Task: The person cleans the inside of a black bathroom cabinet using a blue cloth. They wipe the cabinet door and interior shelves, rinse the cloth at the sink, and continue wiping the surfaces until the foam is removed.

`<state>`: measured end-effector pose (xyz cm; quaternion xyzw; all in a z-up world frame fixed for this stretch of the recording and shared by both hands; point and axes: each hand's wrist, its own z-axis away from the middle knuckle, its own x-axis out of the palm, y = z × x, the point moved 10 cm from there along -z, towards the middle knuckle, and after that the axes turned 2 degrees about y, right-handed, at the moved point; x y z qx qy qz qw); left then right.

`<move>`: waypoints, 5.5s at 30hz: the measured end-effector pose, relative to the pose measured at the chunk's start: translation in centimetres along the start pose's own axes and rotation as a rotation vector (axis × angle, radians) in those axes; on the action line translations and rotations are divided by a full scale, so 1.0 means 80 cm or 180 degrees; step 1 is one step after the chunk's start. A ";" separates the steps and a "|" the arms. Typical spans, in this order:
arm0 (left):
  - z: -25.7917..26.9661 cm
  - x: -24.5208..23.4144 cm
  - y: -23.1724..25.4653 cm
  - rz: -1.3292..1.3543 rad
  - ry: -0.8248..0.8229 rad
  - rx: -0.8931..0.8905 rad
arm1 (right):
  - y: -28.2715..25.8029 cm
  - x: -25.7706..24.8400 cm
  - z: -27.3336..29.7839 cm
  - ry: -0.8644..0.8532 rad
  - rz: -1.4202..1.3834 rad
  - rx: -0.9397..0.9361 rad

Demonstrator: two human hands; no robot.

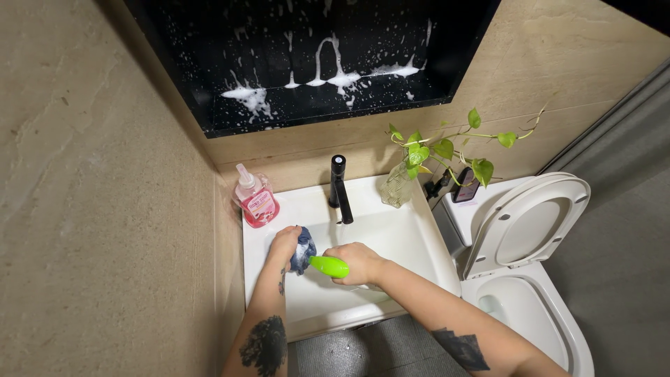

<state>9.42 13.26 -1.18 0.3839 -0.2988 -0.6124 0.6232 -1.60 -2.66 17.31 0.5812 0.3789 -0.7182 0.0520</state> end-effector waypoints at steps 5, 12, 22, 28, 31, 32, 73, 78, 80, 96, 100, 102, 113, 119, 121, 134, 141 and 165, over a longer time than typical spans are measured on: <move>0.021 0.007 0.011 -0.0025 -0.0213 -0.0062 | 0.020 -0.019 0.001 0.0232 -0.0018 0.0442; 0.046 0.002 0.021 -0.0147 -0.0201 -0.0144 | 0.031 -0.020 0.006 -0.0018 0.0183 0.0563; 0.020 0.001 0.029 0.0295 -0.0212 0.0240 | 0.018 -0.002 0.009 -0.0067 0.0230 0.0523; 0.024 -0.040 0.031 0.0284 0.0667 0.0481 | -0.023 -0.079 -0.021 0.1410 -0.0774 0.0372; 0.034 -0.059 0.035 -0.0034 0.0974 0.0579 | -0.076 -0.140 -0.049 0.2152 0.0102 -0.0646; 0.039 -0.069 0.037 -0.0104 0.1108 0.0660 | -0.084 -0.152 -0.061 0.2253 0.0395 -0.0740; -0.006 0.356 -0.121 -0.0220 -0.0404 0.0234 | 0.316 0.071 0.164 0.3682 -0.2667 0.3343; -0.017 0.336 -0.104 0.0174 -0.0319 -0.0219 | 0.337 0.101 0.130 0.3403 -0.2599 0.3283; -0.008 0.343 -0.108 0.0188 -0.0451 -0.0313 | 0.358 0.114 0.136 0.3636 -0.2904 0.3374; -0.009 0.296 -0.091 0.0747 -0.0258 -0.0464 | 0.305 0.088 0.095 0.3540 -0.2262 0.3120; 0.045 0.280 -0.077 0.1902 -0.0824 -0.0882 | 0.317 0.092 0.102 0.3409 -0.2324 0.3142; 0.055 0.246 -0.074 0.2177 -0.0651 -0.1182 | 0.329 0.096 0.105 0.3058 -0.1945 0.3385; -0.035 0.192 -0.134 0.2782 -0.0143 -0.0907 | 0.248 0.195 -0.039 0.1987 -0.7674 0.2227; -0.049 0.203 -0.132 0.2147 -0.0177 -0.0790 | 0.220 0.183 -0.055 0.2064 -0.9079 0.1269; -0.048 0.207 -0.129 0.2058 -0.0193 -0.0777 | 0.230 0.166 -0.057 0.2198 -0.7770 0.1014; -0.058 0.214 -0.121 0.1909 -0.0223 -0.0759 | 0.179 0.098 -0.011 0.1168 -0.5583 0.1772; -0.045 0.220 -0.085 0.2025 -0.0352 -0.0757 | 0.241 0.112 0.000 0.2102 -0.4600 0.1924; -0.093 0.200 -0.120 -0.0255 0.0234 0.0817 | 0.223 0.072 0.024 0.3143 -0.3164 0.3444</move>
